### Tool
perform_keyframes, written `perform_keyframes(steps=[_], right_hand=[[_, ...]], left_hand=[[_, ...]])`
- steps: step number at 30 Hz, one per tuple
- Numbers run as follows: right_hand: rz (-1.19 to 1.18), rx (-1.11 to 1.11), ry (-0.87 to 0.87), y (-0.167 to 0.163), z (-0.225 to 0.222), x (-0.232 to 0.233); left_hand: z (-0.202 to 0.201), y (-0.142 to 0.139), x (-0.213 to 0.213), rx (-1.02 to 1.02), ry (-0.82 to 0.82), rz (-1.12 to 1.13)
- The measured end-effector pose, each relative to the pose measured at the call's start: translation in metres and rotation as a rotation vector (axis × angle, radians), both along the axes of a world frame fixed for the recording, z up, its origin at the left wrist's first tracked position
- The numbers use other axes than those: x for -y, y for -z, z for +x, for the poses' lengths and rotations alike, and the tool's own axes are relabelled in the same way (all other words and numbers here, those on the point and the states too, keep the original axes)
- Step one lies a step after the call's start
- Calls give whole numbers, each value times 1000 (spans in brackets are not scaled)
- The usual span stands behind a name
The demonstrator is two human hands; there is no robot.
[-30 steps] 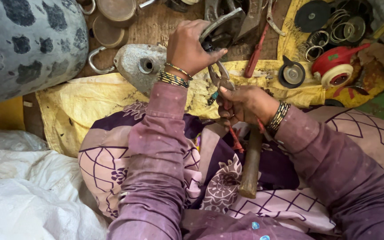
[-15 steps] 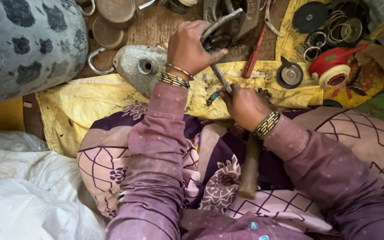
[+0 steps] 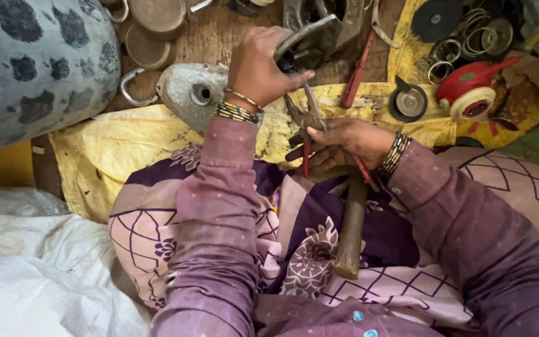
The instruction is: The person sits on the floor and uses pliers to remove a small metal component from a larger metal housing. They then use a hammer to tap the housing and continue manipulating the internal parts with pliers.
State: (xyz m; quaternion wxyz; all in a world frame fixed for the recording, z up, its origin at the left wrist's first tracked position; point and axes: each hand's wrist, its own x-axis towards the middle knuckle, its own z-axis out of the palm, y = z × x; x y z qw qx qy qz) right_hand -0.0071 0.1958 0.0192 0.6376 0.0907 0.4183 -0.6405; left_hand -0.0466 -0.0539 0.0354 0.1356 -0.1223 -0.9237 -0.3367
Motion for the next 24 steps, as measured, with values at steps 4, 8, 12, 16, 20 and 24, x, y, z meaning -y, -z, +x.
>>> perform_keyframes(steps=[4,8,12,16,20,24], right_hand=[[-54,28,-14,1,-2,0],[-68,20,-35,-1,-2,0],[-42,-14,-18,-4,-2,0],[86,-62,-18,-6,-1,1],[7,-33,11,-12,1,3],[-58,66,59,-20,1,5]], left_hand=[[-1,3,0,-35,-21,-13],[-2,5,0,-43,-48,-15],[-2,7,-3,53,-45,-23],[-2,8,-4,29,-26,-32],[-2,7,-5,-1,-38,-18],[-2,4,-5,2,-18,-21]])
